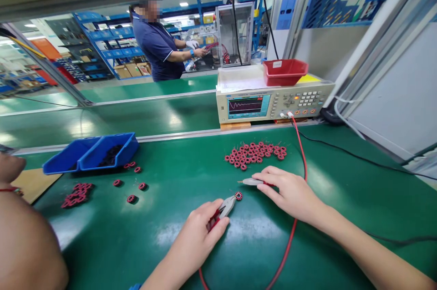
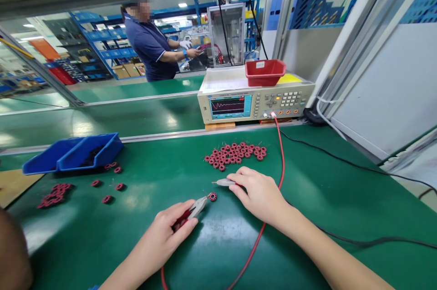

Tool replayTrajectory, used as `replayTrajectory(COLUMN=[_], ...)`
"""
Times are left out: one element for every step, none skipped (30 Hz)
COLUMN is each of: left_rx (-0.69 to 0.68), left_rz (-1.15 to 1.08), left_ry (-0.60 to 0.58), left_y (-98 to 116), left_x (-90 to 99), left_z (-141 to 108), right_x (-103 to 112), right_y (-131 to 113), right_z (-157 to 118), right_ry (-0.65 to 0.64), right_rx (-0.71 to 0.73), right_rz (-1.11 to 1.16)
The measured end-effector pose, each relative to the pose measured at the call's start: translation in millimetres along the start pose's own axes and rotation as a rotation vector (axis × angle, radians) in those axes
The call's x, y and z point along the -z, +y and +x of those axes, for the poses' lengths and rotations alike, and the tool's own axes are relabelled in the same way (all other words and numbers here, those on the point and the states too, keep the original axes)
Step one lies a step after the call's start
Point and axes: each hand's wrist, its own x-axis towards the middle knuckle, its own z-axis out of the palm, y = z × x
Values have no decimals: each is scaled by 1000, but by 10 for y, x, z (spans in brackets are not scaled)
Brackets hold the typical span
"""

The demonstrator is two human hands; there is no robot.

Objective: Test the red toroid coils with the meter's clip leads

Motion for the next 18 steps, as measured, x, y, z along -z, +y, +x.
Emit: replayTrajectory(left_rx=[1,3,4,6,6,5,5,3,3,3,2,1,0,-3,-5,-7,-7,-7], left_rz=[0,0,1,2,3,3,3,2,3,6,9,12,14,16,16,15,14,12], left_ry=[3,4,6,5,6,8,10,12,15,16,17,17,19,22,22,22,23,21], left_y=[-1,-2,-3,-4,-5,-5,-4,-2,0,2,2,2,0,-2,-6,-9,-11,-13], left_x=[1,1,1,1,0,0,0,0,0,-1,-1,-2,-3,-5,-7,-9,-10,-11], left_z=[-4,-6,-7,-6,-3,2,8,14,20,23,25,24,21,17,13,10,9,11], right_x=[0,1,3,5,7,9,11,13,14,14,14,13,11,9,7,5,4,3], right_y=[-1,-3,-5,-8,-11,-14,-16,-17,-16,-14,-11,-7,-4,0,2,3,4,4], right_z=[-1,-2,-3,-4,-5,-5,-5,-4,-4,-4,-3,-3,-4,-4,-4,-4,-4,-4], right_ry=[-1,-5,-10,-15,-20,-26,-30,-32,-32,-31,-26,-21,-15,-8,-4,1,3,5], right_rx=[2,5,6,5,1,-3,-6,-7,-7,-5,-3,-2,-1,-1,1,3,6,8], right_rz=[-2,-3,-2,0,2,5,8,10,11,11,11,10,9,8,6,6,4,4])
